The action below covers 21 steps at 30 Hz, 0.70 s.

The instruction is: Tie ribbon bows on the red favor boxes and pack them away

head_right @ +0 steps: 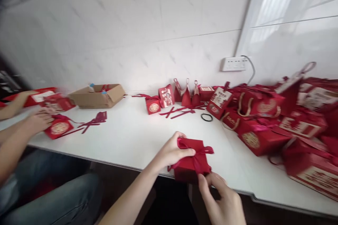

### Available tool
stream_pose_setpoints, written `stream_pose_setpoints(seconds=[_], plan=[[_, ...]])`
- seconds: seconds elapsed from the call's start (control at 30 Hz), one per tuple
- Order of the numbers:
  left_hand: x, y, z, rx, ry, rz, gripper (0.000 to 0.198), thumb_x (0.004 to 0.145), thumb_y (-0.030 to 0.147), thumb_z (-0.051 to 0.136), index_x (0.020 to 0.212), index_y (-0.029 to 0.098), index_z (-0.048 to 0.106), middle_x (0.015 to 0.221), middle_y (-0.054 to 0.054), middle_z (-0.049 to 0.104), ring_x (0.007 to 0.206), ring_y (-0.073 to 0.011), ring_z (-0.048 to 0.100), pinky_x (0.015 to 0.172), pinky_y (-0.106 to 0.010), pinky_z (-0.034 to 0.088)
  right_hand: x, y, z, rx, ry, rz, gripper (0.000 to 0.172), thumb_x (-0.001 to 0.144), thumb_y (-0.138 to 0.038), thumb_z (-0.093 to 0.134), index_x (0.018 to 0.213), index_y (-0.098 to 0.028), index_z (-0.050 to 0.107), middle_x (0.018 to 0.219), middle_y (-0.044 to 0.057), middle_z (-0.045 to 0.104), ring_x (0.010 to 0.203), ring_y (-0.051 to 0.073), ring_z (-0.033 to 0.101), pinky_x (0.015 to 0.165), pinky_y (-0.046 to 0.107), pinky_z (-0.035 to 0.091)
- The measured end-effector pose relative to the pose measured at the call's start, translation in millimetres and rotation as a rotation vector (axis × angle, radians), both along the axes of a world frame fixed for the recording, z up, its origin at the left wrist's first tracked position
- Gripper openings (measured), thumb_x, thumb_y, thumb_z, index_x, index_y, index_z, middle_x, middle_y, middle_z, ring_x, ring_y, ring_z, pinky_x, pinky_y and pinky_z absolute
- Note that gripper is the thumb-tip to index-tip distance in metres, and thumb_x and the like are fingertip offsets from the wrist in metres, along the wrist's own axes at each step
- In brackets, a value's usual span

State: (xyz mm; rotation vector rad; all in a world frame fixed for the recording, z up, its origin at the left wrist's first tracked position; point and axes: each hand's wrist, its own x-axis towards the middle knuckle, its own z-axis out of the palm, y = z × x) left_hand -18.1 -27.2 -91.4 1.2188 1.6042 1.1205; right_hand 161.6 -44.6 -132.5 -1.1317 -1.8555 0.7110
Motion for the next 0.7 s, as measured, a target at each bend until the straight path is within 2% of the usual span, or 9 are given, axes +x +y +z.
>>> stream_pose_setpoints(seconds=[0.13,0.27,0.33,0.4,0.47,0.53,0.6,0.7], plan=[[-1,3,-4.6,0.04,-0.036,-0.018,0.047,0.063,0.038,0.074,0.099,0.02,0.05,0.09,-0.004,0.063,0.075,-0.0172,0.061,0.065,-0.026,0.045,-9,-3,10.7,-0.042,0.05,-0.027,0.046,0.081,-0.052,0.047,0.05,-0.02,0.039,0.044,-0.002,0.04,0.041,0.011,0.034,0.042,0.023,0.03],[-1,3,-2.6,0.024,-0.049,-0.025,0.046,0.063,0.04,0.074,0.099,0.02,0.051,0.088,-0.003,0.064,0.07,-0.0159,0.061,0.062,-0.025,0.045,-2,0,10.2,-0.198,0.107,0.084,0.048,0.083,-0.054,0.044,0.051,-0.019,0.041,0.048,0.0,0.041,0.047,0.012,0.038,0.047,0.024,0.031],[-1,2,0.7,0.017,-0.069,-0.037,0.05,0.063,0.043,0.074,0.102,0.02,0.051,0.092,-0.005,0.064,0.076,-0.0182,0.062,0.066,-0.028,0.046,5,10,9.5,-0.25,0.225,0.093,0.052,0.086,-0.057,0.036,0.051,-0.019,0.044,0.05,0.0,0.042,0.051,0.013,0.041,0.053,0.025,0.034],[-3,0,4.4,0.06,-0.073,-0.008,0.052,0.065,0.046,0.073,0.106,0.021,0.053,0.105,-0.009,0.063,0.091,-0.022,0.062,0.077,-0.031,0.046,10,25,10.4,-0.272,0.319,0.039,0.057,0.088,-0.06,0.029,0.05,-0.019,0.043,0.051,0.0,0.041,0.053,0.014,0.041,0.057,0.027,0.035],[-6,-1,7.3,0.134,-0.073,0.062,0.046,0.071,0.044,0.068,0.109,0.022,0.056,0.12,-0.01,0.058,0.111,-0.0246,0.054,0.091,-0.033,0.041,11,41,14.0,-0.303,0.29,-0.007,0.059,0.086,-0.064,0.029,0.051,-0.019,0.044,0.051,0.0,0.039,0.052,0.013,0.039,0.056,0.027,0.032],[-10,-3,8.4,0.191,-0.063,0.113,0.035,0.077,0.04,0.06,0.107,0.022,0.058,0.125,-0.009,0.055,0.121,-0.0244,0.046,0.1,-0.035,0.035,7,55,19.6,-0.339,0.194,0.004,0.058,0.083,-0.067,0.034,0.053,-0.018,0.045,0.051,-0.001,0.037,0.051,0.013,0.036,0.053,0.027,0.028],[-15,-6,7.7,0.225,-0.022,0.105,0.026,0.079,0.037,0.057,0.1,0.022,0.061,0.124,-0.008,0.055,0.122,-0.0243,0.046,0.1,-0.036,0.035,0,62,25.2,-0.341,0.146,0.057,0.055,0.08,-0.067,0.041,0.054,-0.018,0.043,0.052,-0.002,0.037,0.052,0.012,0.035,0.052,0.026,0.027],[-18,-9,4.7,0.318,0.059,0.068,0.019,0.077,0.037,0.059,0.086,0.021,0.062,0.123,-0.008,0.054,0.116,-0.0243,0.05,0.095,-0.035,0.04,-11,66,29.7,-0.316,0.205,0.14,0.053,0.077,-0.065,0.046,0.054,-0.018,0.04,0.054,-0.002,0.038,0.053,0.011,0.035,0.052,0.025,0.028]])
